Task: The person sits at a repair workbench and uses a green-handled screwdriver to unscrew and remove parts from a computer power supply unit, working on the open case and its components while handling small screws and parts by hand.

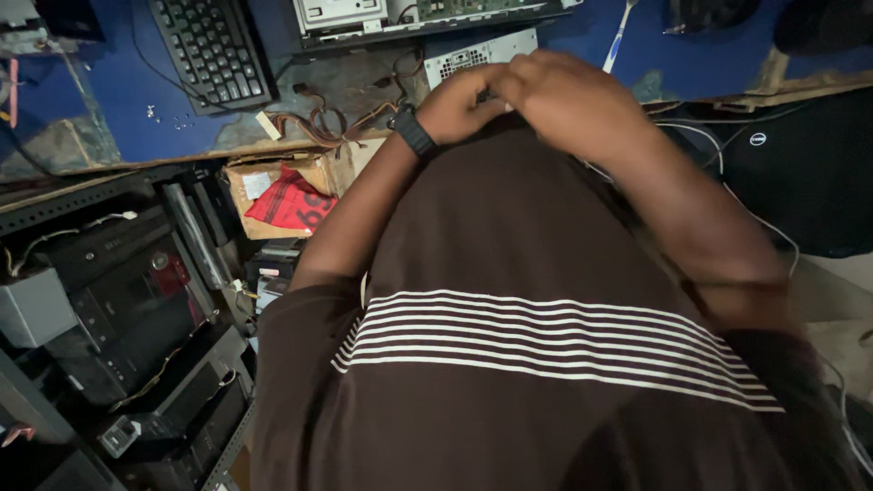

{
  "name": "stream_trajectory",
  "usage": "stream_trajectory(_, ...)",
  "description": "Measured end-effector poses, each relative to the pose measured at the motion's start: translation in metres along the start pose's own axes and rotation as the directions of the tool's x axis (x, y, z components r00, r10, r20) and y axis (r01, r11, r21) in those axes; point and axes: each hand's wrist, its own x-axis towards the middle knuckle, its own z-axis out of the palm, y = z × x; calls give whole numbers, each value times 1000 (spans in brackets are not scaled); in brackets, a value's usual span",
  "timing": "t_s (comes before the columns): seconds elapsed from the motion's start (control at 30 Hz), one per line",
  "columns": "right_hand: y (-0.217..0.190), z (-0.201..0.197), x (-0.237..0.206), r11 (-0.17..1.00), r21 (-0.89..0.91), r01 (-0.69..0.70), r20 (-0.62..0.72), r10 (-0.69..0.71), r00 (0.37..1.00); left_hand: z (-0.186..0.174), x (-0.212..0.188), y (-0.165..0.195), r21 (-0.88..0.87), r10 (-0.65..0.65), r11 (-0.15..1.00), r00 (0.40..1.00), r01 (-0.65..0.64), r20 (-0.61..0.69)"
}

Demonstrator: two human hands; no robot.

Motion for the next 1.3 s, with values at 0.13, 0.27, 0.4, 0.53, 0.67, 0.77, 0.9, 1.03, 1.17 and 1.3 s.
stream_trajectory(0.13, -8, -8, -2, 996, -70, 63, -57, -67, 996, 1, 3, -2, 153, -21, 988, 997, 32, -76)
stream_trajectory(0.27, -13, -5, 7, 999, -21, -38, -35, 37, 999, 2, 6, -2, 243, 23, 970, 989, 14, -146)
stream_trajectory(0.4, -20, 12, 20, 890, -166, -424, 147, 448, 882, 6, 8, 1, 244, -54, 963, 967, 117, -250)
stream_trajectory(0.53, -18, 21, 17, 961, -176, -212, -48, 207, 977, 6, 7, -2, 274, -61, 952, 964, 134, -258)
stream_trajectory(0.67, -6, 16, 8, 989, -148, 4, -74, -15, 997, 0, -1, -13, 173, 150, 976, 982, -129, -115)
stream_trajectory(0.77, -2, 13, 12, 991, -7, 136, -67, -137, 988, 1, -8, -20, -18, 68, 997, 996, -70, -64)
stream_trajectory(0.9, -7, 12, 14, 994, 65, 90, -41, -88, 995, 4, -8, -24, 90, -67, 993, 994, 74, -83)
stream_trajectory(1.03, -5, 9, 9, 999, 32, 0, -114, 3, 993, 4, -1, -22, 241, -110, 957, 971, 161, -211)
stream_trajectory(1.17, -8, 15, 14, 974, -84, -208, 3, 209, 978, 2, 6, -18, 164, -7, 986, 988, 33, -155)
stream_trajectory(1.3, -8, 17, 15, 970, 58, -235, -103, 240, 965, 3, 14, -13, 279, 51, 960, 991, -15, -123)
